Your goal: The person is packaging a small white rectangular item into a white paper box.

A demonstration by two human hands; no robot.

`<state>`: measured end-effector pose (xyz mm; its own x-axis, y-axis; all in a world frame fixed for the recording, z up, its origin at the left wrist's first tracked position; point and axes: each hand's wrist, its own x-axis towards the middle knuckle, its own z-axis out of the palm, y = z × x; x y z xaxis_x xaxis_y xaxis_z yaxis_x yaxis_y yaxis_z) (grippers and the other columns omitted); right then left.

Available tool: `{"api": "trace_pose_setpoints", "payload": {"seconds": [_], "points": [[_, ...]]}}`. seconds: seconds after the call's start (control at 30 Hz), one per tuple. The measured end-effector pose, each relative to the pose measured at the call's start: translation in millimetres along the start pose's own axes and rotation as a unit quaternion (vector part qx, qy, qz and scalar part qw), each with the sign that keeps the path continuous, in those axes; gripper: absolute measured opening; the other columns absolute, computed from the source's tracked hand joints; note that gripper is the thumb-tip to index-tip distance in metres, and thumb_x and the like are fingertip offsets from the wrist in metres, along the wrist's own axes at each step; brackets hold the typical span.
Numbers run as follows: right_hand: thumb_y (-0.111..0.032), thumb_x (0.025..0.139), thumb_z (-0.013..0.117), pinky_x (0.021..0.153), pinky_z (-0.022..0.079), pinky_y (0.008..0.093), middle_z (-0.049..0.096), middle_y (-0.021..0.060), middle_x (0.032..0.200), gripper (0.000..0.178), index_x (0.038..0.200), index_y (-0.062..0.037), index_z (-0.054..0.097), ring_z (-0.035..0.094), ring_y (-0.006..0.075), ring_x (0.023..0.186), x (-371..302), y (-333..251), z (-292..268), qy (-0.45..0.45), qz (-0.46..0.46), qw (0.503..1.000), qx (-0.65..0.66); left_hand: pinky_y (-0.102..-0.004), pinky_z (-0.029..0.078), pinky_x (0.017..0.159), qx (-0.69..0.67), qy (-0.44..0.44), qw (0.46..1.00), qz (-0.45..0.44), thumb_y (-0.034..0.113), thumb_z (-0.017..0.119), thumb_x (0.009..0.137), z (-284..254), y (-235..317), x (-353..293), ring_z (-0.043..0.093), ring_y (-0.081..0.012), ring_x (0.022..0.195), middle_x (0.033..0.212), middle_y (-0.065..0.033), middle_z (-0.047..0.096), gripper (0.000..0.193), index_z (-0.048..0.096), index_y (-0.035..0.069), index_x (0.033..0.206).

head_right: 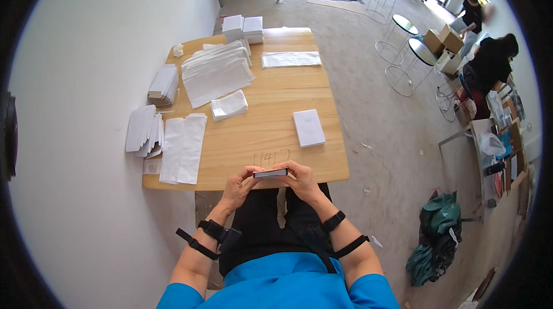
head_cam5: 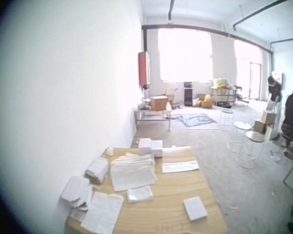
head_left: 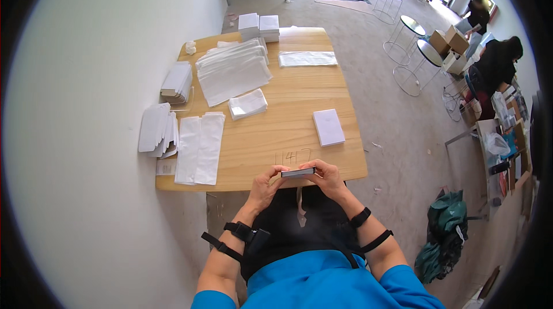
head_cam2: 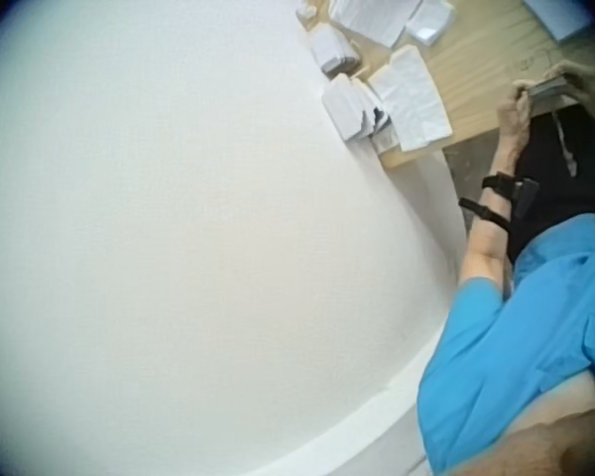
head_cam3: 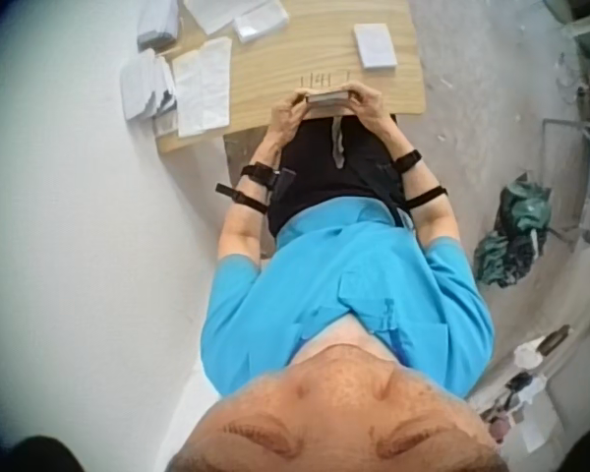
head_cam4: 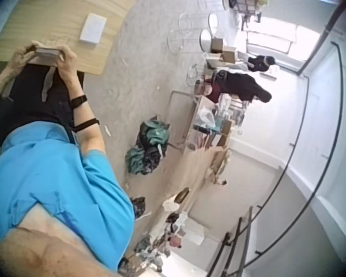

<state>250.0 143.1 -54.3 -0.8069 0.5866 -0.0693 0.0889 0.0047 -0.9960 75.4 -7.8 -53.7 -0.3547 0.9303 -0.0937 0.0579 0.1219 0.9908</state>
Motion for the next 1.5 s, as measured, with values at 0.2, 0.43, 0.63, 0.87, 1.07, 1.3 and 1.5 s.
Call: {"api": "trace_pose_setpoints", "payload": {"seconds": [0.2,0.43,0.63,0.87,1.07,1.3,1.5], "points": [[0.002,0.087,0.069,0.084,0.053,0.0297,0.069,0.0069,0.103,0.025,0.111,0.0006,0.064,0.064,0.0134,0.098,-9,-5,-3,0.006,-0.018,0.999,-0.030,-0.0291,0.050,0.094,-0.025,0.015,0.999,0.022,0.004,0.065,0.093,10,13,-7,0.063,-0.0140,0.106,0.110,-0.0061,0.069,0.025,0.064,0.001,0.117],[0.002,0.087,0.068,0.088,0.054,0.0320,0.069,0.0134,0.106,0.025,0.112,0.0007,0.064,0.068,0.0215,0.101,-8,-7,-7,-0.008,-0.067,0.984,-0.164,-0.0279,0.052,0.091,0.015,0.005,1.000,0.021,0.004,0.067,0.092,10,5,-3,0.063,-0.0119,0.101,0.111,-0.0063,0.069,0.025,0.065,0.001,0.117],[0.000,0.086,0.071,0.082,0.057,0.0328,0.069,0.0154,0.109,0.056,0.136,-0.0040,0.046,0.071,0.0209,0.093,-53,-49,7,0.065,-0.011,0.998,-0.010,-0.0283,0.055,0.081,-0.065,0.030,0.997,0.028,0.000,0.072,0.087,18,38,-31,0.067,-0.0157,0.095,0.110,-0.0094,0.066,0.052,0.048,0.003,0.133],[-0.004,0.084,0.076,0.076,0.061,0.0324,0.064,0.0207,0.118,0.057,0.132,-0.0033,0.045,0.072,0.0236,0.092,-113,-70,10,0.076,-0.067,0.995,-0.008,-0.0300,0.058,0.080,-0.017,0.049,0.994,0.097,0.004,0.077,0.084,35,60,-88,0.070,-0.0165,0.089,0.106,-0.0111,0.067,0.049,0.050,0.006,0.125],[-0.007,0.083,0.078,0.075,0.062,0.0340,0.064,0.0172,0.120,0.053,0.130,-0.0048,0.053,0.073,0.0242,0.091,-149,-66,9,0.065,-0.125,0.987,-0.073,-0.0317,0.059,0.084,-0.014,-0.016,0.995,0.101,0.003,0.076,0.084,40,59,-116,0.068,-0.0164,0.094,0.110,-0.0104,0.065,0.048,0.049,0.005,0.124],[-0.008,0.079,0.080,0.078,0.062,0.0312,0.062,0.0160,0.128,0.045,0.122,-0.0080,0.065,0.071,0.0264,0.096,-168,-69,9,0.102,-0.226,0.938,-0.241,-0.0284,0.059,0.077,0.050,-0.020,0.991,0.119,0.006,0.077,0.083,50,58,-132,0.068,-0.0169,0.089,0.113,-0.0112,0.063,0.038,0.062,0.007,0.118],[-0.009,0.080,0.080,0.080,0.061,0.0335,0.066,0.0150,0.120,0.031,0.109,-0.0058,0.069,0.071,0.0268,0.096,-169,-78,6,0.098,-0.213,0.936,-0.264,-0.0283,0.057,0.077,0.102,-0.025,0.987,0.120,0.006,0.075,0.086,50,71,-130,0.067,-0.0179,0.089,0.113,-0.0110,0.063,0.026,0.066,0.007,0.110]]}}
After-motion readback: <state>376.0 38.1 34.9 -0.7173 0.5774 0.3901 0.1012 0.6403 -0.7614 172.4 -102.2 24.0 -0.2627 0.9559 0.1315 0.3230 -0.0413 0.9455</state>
